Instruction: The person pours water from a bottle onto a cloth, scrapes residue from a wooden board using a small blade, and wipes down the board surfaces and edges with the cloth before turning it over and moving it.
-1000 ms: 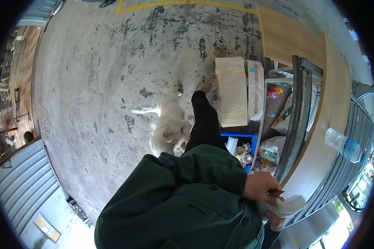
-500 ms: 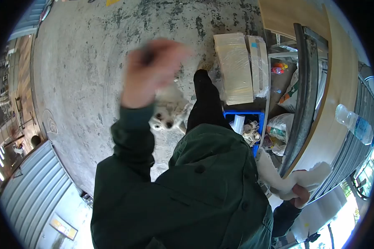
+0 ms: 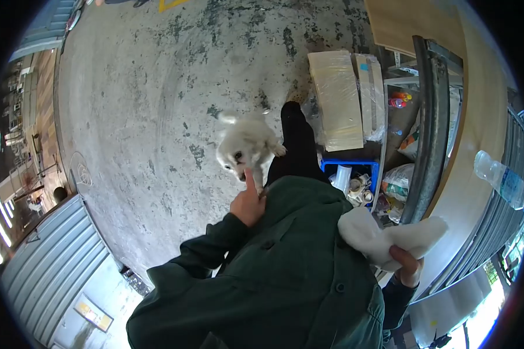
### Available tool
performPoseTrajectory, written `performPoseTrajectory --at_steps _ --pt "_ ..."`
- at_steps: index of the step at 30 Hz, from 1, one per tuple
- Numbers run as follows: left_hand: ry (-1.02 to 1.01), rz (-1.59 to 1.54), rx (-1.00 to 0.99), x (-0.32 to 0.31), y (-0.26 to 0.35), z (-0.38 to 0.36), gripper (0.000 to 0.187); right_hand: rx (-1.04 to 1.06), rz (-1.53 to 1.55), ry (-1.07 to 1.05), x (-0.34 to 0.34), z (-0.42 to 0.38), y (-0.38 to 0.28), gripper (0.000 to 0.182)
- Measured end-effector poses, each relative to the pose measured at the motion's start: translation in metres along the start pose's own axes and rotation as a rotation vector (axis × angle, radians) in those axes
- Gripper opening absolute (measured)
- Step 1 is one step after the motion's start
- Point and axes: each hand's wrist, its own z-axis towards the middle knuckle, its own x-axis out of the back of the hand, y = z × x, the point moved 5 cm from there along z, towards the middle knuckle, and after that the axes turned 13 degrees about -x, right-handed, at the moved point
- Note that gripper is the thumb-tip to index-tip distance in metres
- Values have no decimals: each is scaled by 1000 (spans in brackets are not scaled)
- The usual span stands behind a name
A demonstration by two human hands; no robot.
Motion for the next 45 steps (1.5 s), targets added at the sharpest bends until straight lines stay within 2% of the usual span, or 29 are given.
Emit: performPoseTrajectory --at_steps 1,7,8,10,11,13,15,16,18,20,22,24,25,27,29,30,32,33,35,37,40,43,45 --pt "15 -8 -35 -7 -15 6 79 -19 -10 -31 -1 4 -1 45" --pt "-79 130 -69 -7 -13 24 68 30 0 -72 -6 5 -7 44" --pt "-42 108 -189 2 5 29 63 23 33 -86 -3 5 -6 45" --pt "15 72 -476 24 64 42 54 38 129 -84 12 0 -2 45" --pt "162 -58 -662 32 96 50 46 97 232 -71 23 -5 2 47" --pt "116 -107 -915 49 180 53 51 224 404 -124 33 -22 -3 50" --pt "84 -308 -1140 50 262 47 56 340 529 -153 55 -39 1 56" --pt "26 -317 -1179 49 303 42 62 404 620 -101 65 -48 6 57" --pt "28 -365 -1423 24 377 47 72 523 788 -15 80 -63 18 57" --pt "101 -291 -1575 -8 443 64 80 620 923 25 96 -71 37 55" --pt "132 -139 -1637 -37 495 78 86 686 1083 53 104 -80 61 54" --pt "162 -207 -1747 -75 526 101 92 765 1147 107 113 -89 89 51" --pt "177 -246 -1798 -89 535 107 96 789 1197 125 112 -97 94 51" --pt "139 -219 -1756 -104 549 111 101 842 1318 167 116 -105 111 50" --pt "124 -297 -1792 -118 560 118 100 823 1411 327 126 -103 132 50" --pt "49 -333 -1777 -123 564 113 96 807 1461 408 128 -104 141 50" --pt "-99 -391 -1734 -125 569 106 89 770 1528 394 125 -107 139 47" --pt "-50 -317 -1767 -122 569 98 76 766 1509 439 128 -105 144 47" --pt "-96 -366 -1876 -113 562 77 73 753 1456 552 131 -103 154 48" --pt "-159 -367 -1969 -100 553 52 67 758 1445 541 126 -108 137 44" --pt "-226 -131 -2112 -68 529 0 73 710 1476 430 118 -100 119 40" --pt "-224 403 -2080 -45 499 -56 79 656 1521 279 110 -75 108 39" --pt "-259 633 -2159 -43 482 -78 81 669 1578 120 103 -62 97 38"
